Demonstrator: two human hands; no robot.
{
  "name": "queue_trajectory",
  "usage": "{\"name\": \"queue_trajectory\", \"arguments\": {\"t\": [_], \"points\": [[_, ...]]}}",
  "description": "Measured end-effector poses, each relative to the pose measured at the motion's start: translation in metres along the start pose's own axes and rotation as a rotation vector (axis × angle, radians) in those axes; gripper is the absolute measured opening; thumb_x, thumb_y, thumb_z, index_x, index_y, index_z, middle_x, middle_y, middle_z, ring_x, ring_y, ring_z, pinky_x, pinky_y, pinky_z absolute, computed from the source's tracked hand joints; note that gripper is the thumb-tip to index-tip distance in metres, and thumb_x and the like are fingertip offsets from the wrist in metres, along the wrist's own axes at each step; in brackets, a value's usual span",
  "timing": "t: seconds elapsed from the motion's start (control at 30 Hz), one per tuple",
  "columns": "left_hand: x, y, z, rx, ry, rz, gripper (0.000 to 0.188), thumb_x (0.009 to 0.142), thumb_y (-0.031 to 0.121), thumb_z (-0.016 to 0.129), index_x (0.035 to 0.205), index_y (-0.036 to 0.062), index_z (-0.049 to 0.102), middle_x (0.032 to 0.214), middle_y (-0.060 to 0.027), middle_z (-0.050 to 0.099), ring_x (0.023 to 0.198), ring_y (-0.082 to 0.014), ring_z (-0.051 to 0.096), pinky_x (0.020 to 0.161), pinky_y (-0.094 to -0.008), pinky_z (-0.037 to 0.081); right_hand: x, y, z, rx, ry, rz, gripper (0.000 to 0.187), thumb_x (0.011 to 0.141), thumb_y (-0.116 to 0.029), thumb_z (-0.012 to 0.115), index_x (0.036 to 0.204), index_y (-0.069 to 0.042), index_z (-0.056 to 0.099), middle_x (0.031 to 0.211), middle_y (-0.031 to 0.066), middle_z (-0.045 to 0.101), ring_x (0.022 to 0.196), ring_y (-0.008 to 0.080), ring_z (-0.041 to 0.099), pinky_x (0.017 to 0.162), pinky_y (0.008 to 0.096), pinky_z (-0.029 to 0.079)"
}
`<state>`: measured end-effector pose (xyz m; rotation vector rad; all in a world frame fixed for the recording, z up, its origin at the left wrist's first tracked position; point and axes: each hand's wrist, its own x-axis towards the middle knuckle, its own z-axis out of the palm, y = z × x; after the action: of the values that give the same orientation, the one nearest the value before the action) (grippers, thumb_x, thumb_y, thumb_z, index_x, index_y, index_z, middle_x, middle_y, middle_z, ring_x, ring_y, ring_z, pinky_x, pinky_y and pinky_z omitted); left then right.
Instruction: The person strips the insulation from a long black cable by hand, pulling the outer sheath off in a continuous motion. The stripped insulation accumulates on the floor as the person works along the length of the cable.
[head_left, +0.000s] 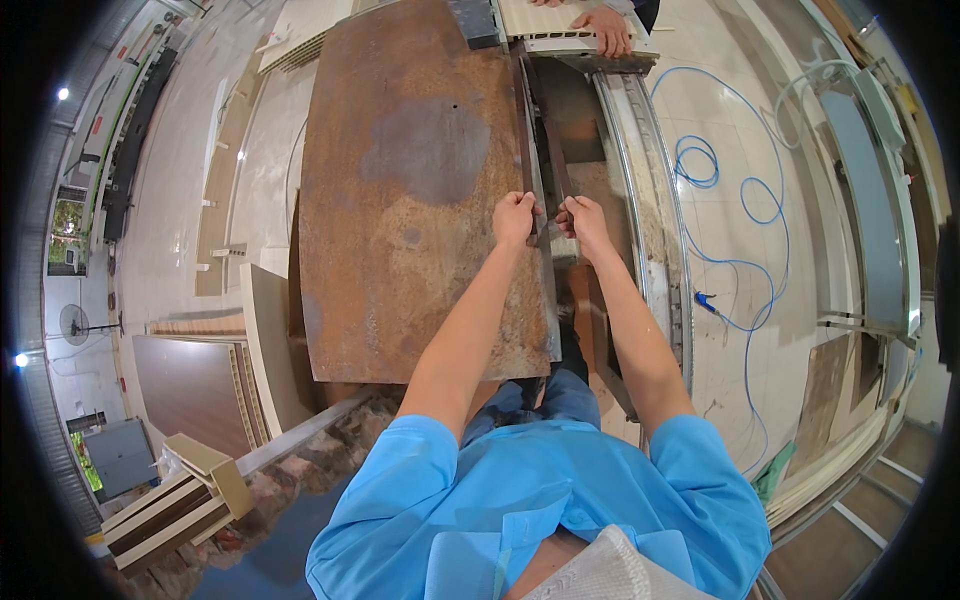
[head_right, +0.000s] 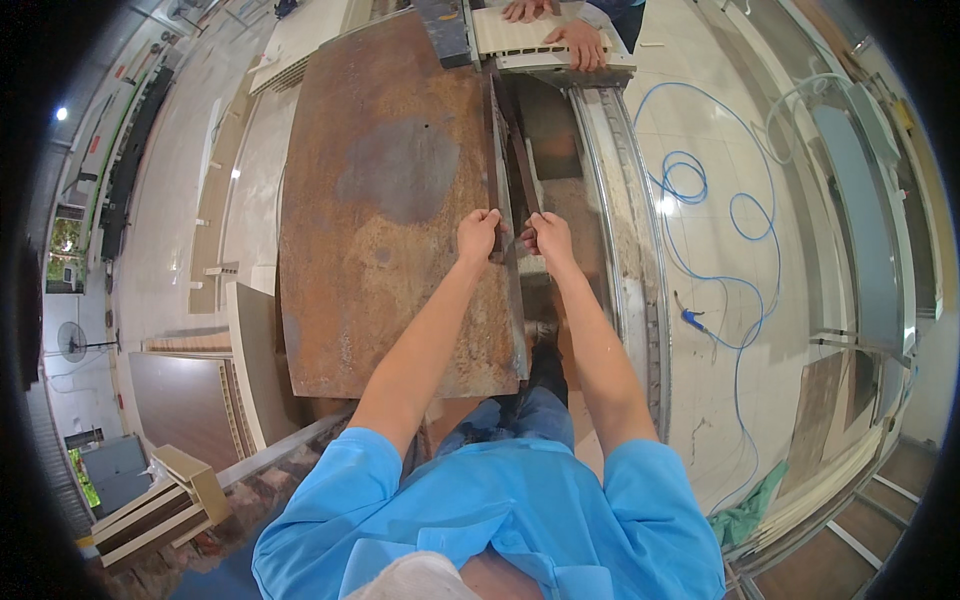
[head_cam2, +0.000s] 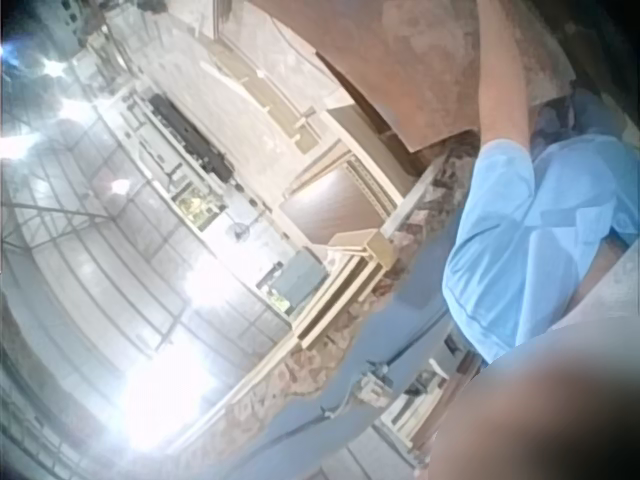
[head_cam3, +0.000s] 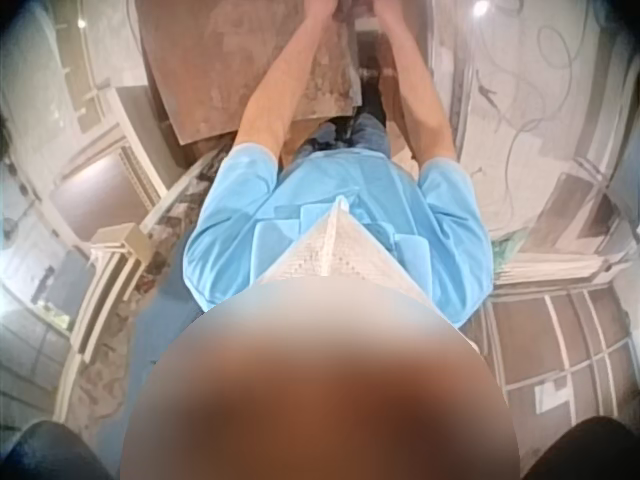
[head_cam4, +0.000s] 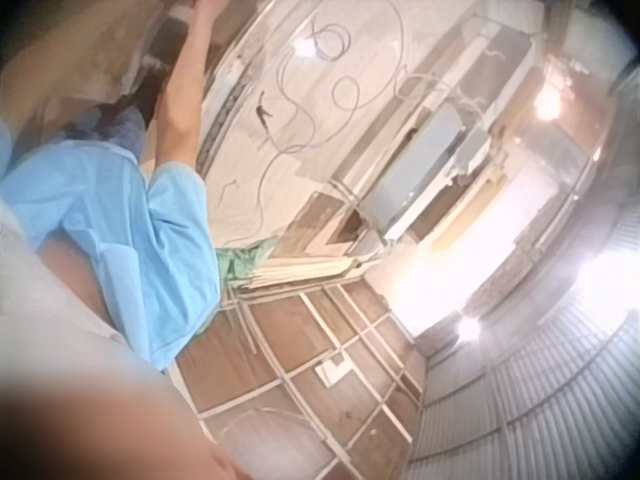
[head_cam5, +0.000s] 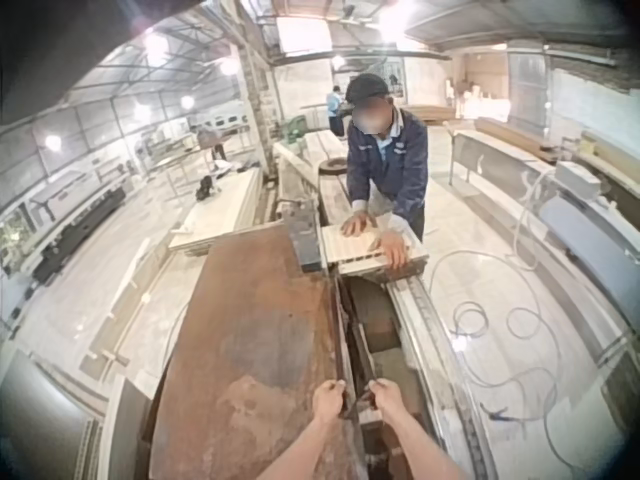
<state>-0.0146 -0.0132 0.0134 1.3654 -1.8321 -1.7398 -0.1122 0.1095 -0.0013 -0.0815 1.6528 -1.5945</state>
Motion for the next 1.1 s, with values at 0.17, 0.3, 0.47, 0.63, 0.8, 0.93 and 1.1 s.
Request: {"name": "queue_trajectory", "arguments": {"t": [0.17,0.3,0.47,0.63,0.8,0.93,1.1], "points": [[0.001,-0.006,0.002,0.129,0.011,0.021,0.026,0.096,0.031,0.059,0.092,0.0072,0.070,0.080,-0.0034,0.073,0.076,-0.0178,0.068,0.074,-0.0350,0.050,0.000,0.000,0.000,0.001,0.031,0.032,0.024,0.101,-0.025,0.053,0.094,-0.004,0.061,0.075,0.0051,0.062,0.061,0.0118,0.056,0.053,0.0279,0.044],[0.000,-0.009,0.003,0.112,-0.002,0.038,0.026,0.096,0.031,0.060,0.093,0.0075,0.070,0.081,-0.0032,0.073,0.078,-0.0176,0.068,0.075,-0.0353,0.050,0.001,0.004,0.000,-0.029,0.016,0.000,0.025,0.102,-0.025,0.052,0.095,-0.002,0.061,0.074,0.0052,0.061,0.057,0.0114,0.053,0.051,0.0277,0.043],[-0.003,-0.007,0.002,0.103,0.015,0.022,0.026,0.096,0.031,0.060,0.096,0.0072,0.070,0.083,-0.0031,0.073,0.079,-0.0172,0.068,0.076,-0.0349,0.050,0.004,0.007,0.001,-0.030,0.016,0.001,0.025,0.102,-0.023,0.051,0.097,-0.001,0.061,0.072,0.0049,0.061,0.054,0.0110,0.051,0.048,0.0268,0.041],[-0.005,-0.006,0.007,0.045,0.048,-0.014,0.026,0.096,0.031,0.059,0.094,0.0076,0.070,0.083,-0.0027,0.072,0.078,-0.0180,0.066,0.076,-0.0348,0.049,0.003,0.002,-0.004,-0.013,-0.001,-0.015,0.026,0.103,-0.023,0.051,0.096,-0.001,0.062,0.071,0.0051,0.060,0.053,0.0106,0.051,0.047,0.0268,0.041],[-0.008,-0.004,0.009,0.157,0.095,0.021,0.028,0.096,0.031,0.060,0.090,0.0058,0.069,0.082,-0.0043,0.071,0.076,-0.0189,0.065,0.075,-0.0346,0.049,-0.001,0.001,-0.009,-0.056,0.027,0.004,0.028,0.102,-0.026,0.052,0.093,-0.002,0.062,0.069,0.0048,0.060,0.053,0.0110,0.053,0.047,0.0272,0.042],[-0.013,0.002,0.006,0.142,0.073,-0.017,0.031,0.096,0.031,0.060,0.088,0.0026,0.068,0.081,-0.0059,0.071,0.077,-0.0186,0.064,0.075,-0.0344,0.048,-0.004,0.002,-0.012,-0.056,0.000,-0.035,0.028,0.101,-0.026,0.053,0.092,-0.002,0.062,0.068,0.0048,0.061,0.054,0.0116,0.055,0.047,0.0274,0.043],[-0.018,0.006,0.004,0.094,0.063,0.021,0.030,0.096,0.028,0.061,0.085,0.0004,0.067,0.079,-0.0064,0.069,0.075,-0.0182,0.063,0.073,-0.0347,0.048,-0.006,0.000,-0.014,-0.024,-0.013,0.005,0.026,0.101,-0.025,0.052,0.094,-0.002,0.061,0.071,0.0058,0.062,0.055,0.0126,0.056,0.048,0.0275,0.044]]}}
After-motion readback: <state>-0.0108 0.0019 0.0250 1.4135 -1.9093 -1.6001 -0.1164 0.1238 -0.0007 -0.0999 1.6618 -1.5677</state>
